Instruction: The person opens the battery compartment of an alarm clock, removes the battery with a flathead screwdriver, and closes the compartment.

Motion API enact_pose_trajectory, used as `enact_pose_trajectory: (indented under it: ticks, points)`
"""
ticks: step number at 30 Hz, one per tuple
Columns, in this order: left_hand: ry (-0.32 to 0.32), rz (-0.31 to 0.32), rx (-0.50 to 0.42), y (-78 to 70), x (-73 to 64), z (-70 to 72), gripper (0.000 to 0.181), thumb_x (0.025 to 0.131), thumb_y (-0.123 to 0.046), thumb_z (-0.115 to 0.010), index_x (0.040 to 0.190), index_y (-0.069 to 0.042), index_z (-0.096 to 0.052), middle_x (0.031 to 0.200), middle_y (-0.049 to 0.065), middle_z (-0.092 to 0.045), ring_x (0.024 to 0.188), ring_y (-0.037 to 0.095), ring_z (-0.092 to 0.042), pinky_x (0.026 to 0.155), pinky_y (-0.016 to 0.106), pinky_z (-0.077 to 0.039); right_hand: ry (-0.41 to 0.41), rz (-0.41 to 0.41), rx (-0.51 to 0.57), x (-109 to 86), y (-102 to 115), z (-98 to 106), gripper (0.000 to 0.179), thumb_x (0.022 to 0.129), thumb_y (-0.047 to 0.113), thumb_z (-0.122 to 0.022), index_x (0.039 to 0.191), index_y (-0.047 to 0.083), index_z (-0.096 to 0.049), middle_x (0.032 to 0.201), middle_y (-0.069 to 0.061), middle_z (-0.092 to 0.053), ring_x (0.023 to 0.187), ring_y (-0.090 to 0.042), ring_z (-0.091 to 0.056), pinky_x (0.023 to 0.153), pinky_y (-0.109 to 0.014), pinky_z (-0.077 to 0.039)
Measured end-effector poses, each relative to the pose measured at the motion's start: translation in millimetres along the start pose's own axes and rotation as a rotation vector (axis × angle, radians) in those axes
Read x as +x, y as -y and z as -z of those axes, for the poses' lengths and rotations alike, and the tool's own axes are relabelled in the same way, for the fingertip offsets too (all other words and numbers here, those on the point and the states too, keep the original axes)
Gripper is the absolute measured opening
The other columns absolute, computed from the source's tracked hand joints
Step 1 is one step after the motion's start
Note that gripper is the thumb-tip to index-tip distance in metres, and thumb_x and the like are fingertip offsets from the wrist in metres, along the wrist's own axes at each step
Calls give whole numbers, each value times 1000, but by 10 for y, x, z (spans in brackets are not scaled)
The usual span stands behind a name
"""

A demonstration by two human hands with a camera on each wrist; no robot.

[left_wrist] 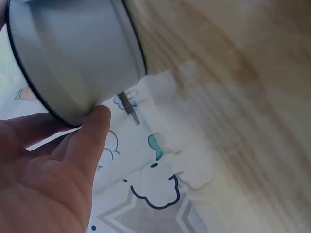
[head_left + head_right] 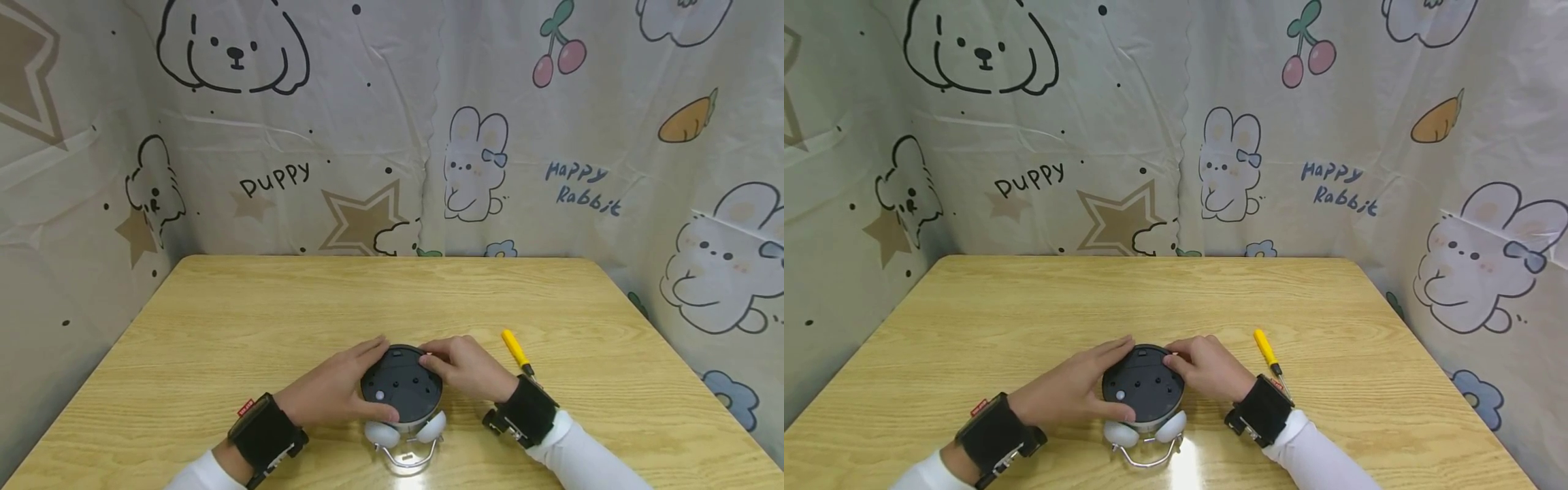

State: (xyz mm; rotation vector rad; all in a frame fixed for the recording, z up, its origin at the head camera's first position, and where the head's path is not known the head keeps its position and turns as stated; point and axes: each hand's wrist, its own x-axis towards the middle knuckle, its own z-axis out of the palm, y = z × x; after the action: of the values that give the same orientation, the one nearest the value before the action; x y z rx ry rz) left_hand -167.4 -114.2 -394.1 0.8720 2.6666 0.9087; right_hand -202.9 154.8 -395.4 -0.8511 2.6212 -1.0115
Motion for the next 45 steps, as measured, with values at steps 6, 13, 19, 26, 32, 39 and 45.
enact_pose_trajectory:
  ticks: [6, 13, 19, 26, 32, 39, 45]
  points:
    - [7, -12, 13, -2, -3, -40, 116, 80, -71, -76, 164, -6, -28, 169, 15, -33, 153, 32, -41, 119, 49, -43, -1, 11, -10, 1, -1, -3, 32, 106, 21, -59, 129, 2, -71, 102, -7, -75, 60, -2, -51, 54, -18, -41]
    - [5, 15, 0, -7, -4, -48, 116, 79, -73, -75, 163, -7, -30, 164, 15, -41, 148, 32, -47, 116, 50, -46, -1, 9, -15, 3, -11, -8, 32, 107, 22, -58, 129, 4, -71, 109, -8, -77, 68, -3, -56, 58, -18, -45]
    - [11, 43, -1, -15, -3, -31, 116, 79, -73, -76, 164, -9, -30, 161, 16, -45, 144, 32, -51, 113, 50, -49, -3, 16, -25, 10, -7, 1, 31, 106, 21, -58, 128, 4, -71, 112, -10, -77, 71, -4, -58, 61, -18, -47]
    - [28, 55, -6, -7, -4, -22, 116, 79, -71, -77, 165, -10, -28, 159, 18, -46, 143, 32, -52, 113, 51, -48, -10, 14, -44, 4, 5, 0, 31, 106, 22, -59, 130, 6, -70, 106, -7, -78, 73, -5, -58, 64, -19, -48]
    - [49, 65, -20, -2, -5, -16, 115, 80, -71, -76, 165, -10, -27, 159, 17, -47, 143, 31, -52, 113, 50, -48, -39, 15, -62, -12, 30, -14, 35, 105, 21, -61, 139, 13, -65, 110, -9, -78, 77, -3, -66, 68, -19, -54]
    - [53, 67, -43, 2, -11, -11, 114, 80, -70, -77, 165, -10, -28, 160, 18, -46, 144, 32, -51, 113, 51, -48, -101, 48, -78, -9, 63, -51, 36, 103, 19, -64, 139, 14, -65, 120, -6, -73, 83, -7, -67, 71, -18, -56]
    - [57, 47, -55, 16, -5, -8, 114, 82, -69, -76, 165, -8, -27, 160, 18, -46, 142, 28, -52, 113, 48, -49, -118, 110, -99, -22, 99, -95, 33, 103, 17, -64, 135, 21, -69, 126, -5, -71, 105, -18, -69, 81, -21, -58]
